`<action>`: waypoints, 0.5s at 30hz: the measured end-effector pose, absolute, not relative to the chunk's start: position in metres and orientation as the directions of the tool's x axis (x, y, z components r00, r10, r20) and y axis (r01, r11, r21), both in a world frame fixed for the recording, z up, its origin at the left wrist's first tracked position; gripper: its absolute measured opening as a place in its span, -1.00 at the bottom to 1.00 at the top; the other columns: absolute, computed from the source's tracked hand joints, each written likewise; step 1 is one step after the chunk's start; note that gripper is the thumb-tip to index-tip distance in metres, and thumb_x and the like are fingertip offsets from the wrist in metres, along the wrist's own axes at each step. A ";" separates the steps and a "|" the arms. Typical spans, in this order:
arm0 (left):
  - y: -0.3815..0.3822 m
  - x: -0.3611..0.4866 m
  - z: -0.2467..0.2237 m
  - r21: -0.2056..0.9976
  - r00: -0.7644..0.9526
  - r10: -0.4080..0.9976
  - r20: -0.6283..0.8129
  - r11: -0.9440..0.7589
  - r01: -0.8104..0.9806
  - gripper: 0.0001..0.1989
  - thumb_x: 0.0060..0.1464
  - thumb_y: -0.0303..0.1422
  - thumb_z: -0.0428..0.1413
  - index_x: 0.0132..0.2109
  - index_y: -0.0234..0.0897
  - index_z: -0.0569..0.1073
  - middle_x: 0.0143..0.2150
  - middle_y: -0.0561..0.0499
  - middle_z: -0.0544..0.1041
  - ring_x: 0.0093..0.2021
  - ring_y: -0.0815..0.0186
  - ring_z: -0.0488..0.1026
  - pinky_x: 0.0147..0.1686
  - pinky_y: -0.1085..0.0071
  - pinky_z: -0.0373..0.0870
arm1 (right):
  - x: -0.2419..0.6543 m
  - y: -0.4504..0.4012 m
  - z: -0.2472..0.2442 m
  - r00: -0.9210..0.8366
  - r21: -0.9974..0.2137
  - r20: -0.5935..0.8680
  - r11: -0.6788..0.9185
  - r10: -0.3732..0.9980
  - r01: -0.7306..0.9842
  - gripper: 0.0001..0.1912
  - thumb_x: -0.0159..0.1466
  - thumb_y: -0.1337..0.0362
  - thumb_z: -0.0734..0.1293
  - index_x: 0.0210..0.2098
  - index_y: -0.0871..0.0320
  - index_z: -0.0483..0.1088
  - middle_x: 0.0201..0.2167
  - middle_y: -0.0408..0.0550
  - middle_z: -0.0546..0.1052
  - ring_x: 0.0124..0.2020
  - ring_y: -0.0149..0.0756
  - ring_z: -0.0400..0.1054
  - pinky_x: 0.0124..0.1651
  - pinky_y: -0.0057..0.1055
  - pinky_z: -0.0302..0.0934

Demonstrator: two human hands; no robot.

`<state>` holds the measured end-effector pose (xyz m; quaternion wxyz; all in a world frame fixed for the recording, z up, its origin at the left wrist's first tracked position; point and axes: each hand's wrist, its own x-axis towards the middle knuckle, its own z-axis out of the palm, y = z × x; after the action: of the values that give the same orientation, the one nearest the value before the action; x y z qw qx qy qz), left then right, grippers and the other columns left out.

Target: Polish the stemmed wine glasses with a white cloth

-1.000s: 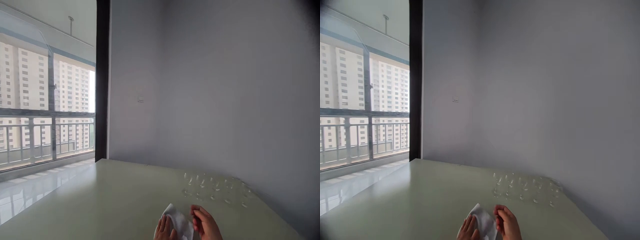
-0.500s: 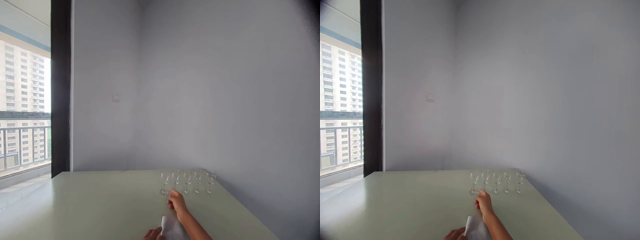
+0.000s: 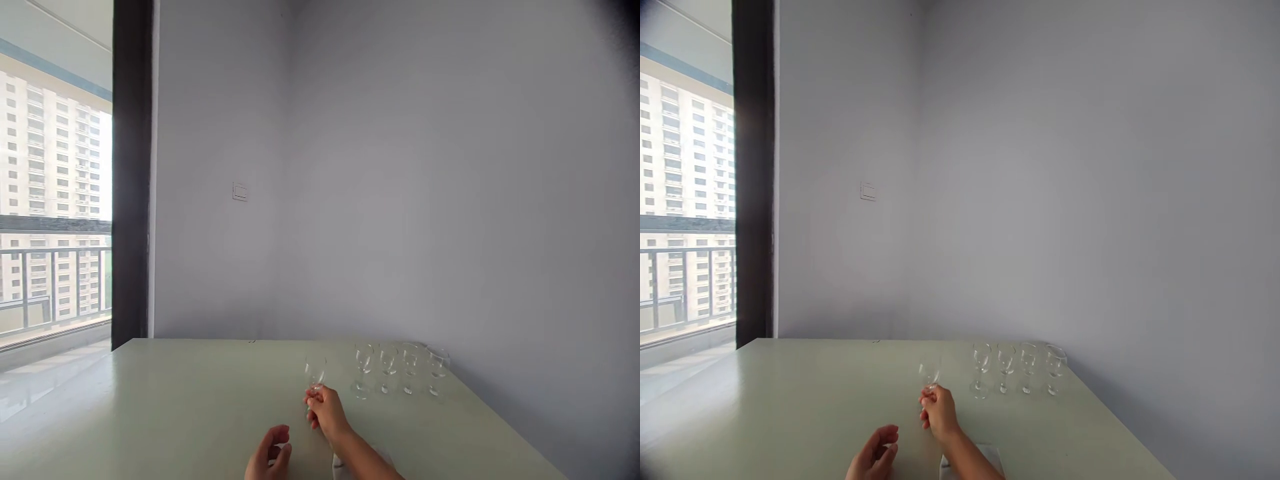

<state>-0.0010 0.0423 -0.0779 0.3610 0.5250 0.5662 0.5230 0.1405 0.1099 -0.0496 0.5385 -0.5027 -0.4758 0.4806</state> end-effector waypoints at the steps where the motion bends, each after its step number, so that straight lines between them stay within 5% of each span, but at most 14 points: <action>1: 0.042 -0.001 -0.077 0.969 -0.214 0.963 0.165 -0.118 0.217 -0.59 -0.19 -0.10 0.02 -0.24 -0.28 0.47 -0.37 -0.02 0.47 -0.50 0.35 0.36 -0.42 0.45 0.34 | 0.132 0.100 -0.048 0.035 -0.999 0.035 0.036 0.999 -0.039 -0.75 -0.08 0.29 0.33 -0.37 0.25 0.39 -0.50 -0.13 0.47 -0.72 -0.50 0.22 -0.73 -0.55 0.02; 7: 0.036 -0.001 -0.071 0.917 -0.245 0.926 0.288 -0.193 0.349 -0.54 -0.16 -0.08 0.04 -0.17 -0.29 0.50 -0.31 -0.05 0.40 -0.49 0.34 0.27 -0.42 0.39 0.30 | 0.104 0.054 -0.048 -0.151 -0.998 0.051 0.044 0.987 -0.049 -0.42 -0.09 0.23 0.26 -0.05 0.28 0.37 -0.46 -0.05 0.52 -0.64 -0.39 0.30 -0.72 -0.53 0.01; 11: 0.032 0.002 -0.070 0.913 -0.226 0.945 0.238 -0.138 0.385 -0.71 -0.15 -0.26 0.04 -0.28 -0.24 0.54 -0.31 -0.05 0.42 -0.47 0.33 0.32 -0.38 0.39 0.28 | 0.102 0.047 -0.059 -0.158 -0.993 0.117 0.113 0.981 -0.032 -0.30 -0.09 0.21 0.26 0.08 0.24 0.28 -0.45 -0.06 0.53 -0.42 -0.26 0.41 -0.39 -0.41 0.26; 15: 0.033 0.004 -0.068 0.924 -0.210 0.956 0.205 -0.118 0.364 -0.83 -0.18 -0.36 0.06 -0.39 -0.25 0.52 -0.35 -0.02 0.45 -0.45 0.34 0.39 -0.38 0.45 0.30 | 0.099 0.043 -0.073 -0.185 -0.990 0.143 0.141 0.972 -0.025 -0.30 -0.08 0.12 0.26 0.07 0.20 0.29 -0.42 -0.03 0.53 -0.36 -0.21 0.42 -0.21 -0.35 0.26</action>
<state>0.0044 0.0326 -0.0681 0.2951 0.5549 0.5947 0.5013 0.0987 0.0433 -0.0733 0.4884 -0.4111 -0.5762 0.5104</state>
